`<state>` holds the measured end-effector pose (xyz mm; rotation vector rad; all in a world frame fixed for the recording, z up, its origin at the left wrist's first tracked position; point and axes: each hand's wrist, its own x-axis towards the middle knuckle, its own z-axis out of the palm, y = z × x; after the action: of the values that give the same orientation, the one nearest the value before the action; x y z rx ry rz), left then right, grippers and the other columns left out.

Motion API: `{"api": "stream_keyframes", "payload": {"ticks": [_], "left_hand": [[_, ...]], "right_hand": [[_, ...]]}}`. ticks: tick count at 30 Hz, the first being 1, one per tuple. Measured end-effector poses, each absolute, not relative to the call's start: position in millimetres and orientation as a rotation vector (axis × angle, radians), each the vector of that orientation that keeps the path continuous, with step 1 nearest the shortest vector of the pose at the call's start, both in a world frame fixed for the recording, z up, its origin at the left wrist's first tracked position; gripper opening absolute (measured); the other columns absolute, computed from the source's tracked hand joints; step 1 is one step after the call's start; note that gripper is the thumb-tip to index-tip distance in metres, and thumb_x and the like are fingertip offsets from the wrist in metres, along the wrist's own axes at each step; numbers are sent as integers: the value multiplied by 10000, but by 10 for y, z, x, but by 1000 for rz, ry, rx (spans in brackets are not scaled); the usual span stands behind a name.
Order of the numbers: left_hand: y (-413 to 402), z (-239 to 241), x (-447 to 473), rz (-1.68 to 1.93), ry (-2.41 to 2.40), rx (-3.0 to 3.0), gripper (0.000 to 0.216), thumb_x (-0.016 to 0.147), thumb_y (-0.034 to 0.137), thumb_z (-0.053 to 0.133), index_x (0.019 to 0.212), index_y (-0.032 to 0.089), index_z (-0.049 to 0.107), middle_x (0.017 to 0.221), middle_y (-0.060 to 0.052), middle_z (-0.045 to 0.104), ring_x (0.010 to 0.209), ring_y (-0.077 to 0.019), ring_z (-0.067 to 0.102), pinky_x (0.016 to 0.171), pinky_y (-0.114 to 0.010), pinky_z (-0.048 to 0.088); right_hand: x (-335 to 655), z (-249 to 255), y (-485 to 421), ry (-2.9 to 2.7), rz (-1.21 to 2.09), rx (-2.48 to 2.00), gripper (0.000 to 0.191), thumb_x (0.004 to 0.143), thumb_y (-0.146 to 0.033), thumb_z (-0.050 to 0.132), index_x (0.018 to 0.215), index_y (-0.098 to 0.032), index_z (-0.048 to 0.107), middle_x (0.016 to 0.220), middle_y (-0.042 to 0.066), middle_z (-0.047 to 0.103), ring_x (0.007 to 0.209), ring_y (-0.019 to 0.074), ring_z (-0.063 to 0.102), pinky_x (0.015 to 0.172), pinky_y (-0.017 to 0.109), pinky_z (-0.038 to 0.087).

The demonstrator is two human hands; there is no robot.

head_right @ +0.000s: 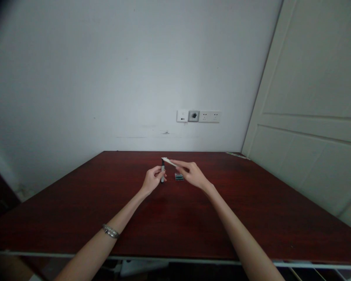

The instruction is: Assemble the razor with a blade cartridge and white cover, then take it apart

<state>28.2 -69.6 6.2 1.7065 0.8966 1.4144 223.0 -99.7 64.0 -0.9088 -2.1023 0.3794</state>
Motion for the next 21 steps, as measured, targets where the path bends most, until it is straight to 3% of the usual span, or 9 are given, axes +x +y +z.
{"api": "stream_keyframes", "payload": {"ticks": [10, 16, 18, 21], "left_hand": [[-692, 85, 248, 1425, 917, 1710, 185, 757, 309, 539, 772, 127, 571, 641, -25, 604, 501, -115, 575, 486, -207, 439], [-660, 85, 232, 1438, 918, 1709, 189, 761, 308, 533, 775, 124, 575, 636, -26, 604, 500, -118, 580, 486, -211, 444], [-624, 92, 205, 1463, 921, 1681, 202, 758, 324, 540, 778, 127, 575, 634, -25, 606, 493, -116, 580, 479, -211, 445], [-566, 122, 146, 1522, 935, 1613, 231, 740, 348, 565, 788, 123, 576, 632, -26, 610, 482, -117, 578, 463, -211, 445]], "right_hand": [[2163, 622, -947, -2038, 343, -905, 390, 854, -287, 426, 1232, -255, 518, 1212, 18, 572, 1086, 206, 548, 915, 374, 428], [2205, 658, -955, -2076, 494, -835, 384, 839, -342, 458, 1193, -235, 562, 1177, 42, 600, 1024, 212, 567, 869, 356, 438], [2230, 646, -925, -1947, 487, -867, 428, 839, -368, 452, 1229, -208, 528, 1060, 63, 649, 909, 192, 598, 775, 313, 467], [2262, 580, -850, -1832, 530, -945, 542, 813, -397, 476, 1289, -140, 446, 674, 18, 633, 571, 130, 553, 533, 233, 441]]}}
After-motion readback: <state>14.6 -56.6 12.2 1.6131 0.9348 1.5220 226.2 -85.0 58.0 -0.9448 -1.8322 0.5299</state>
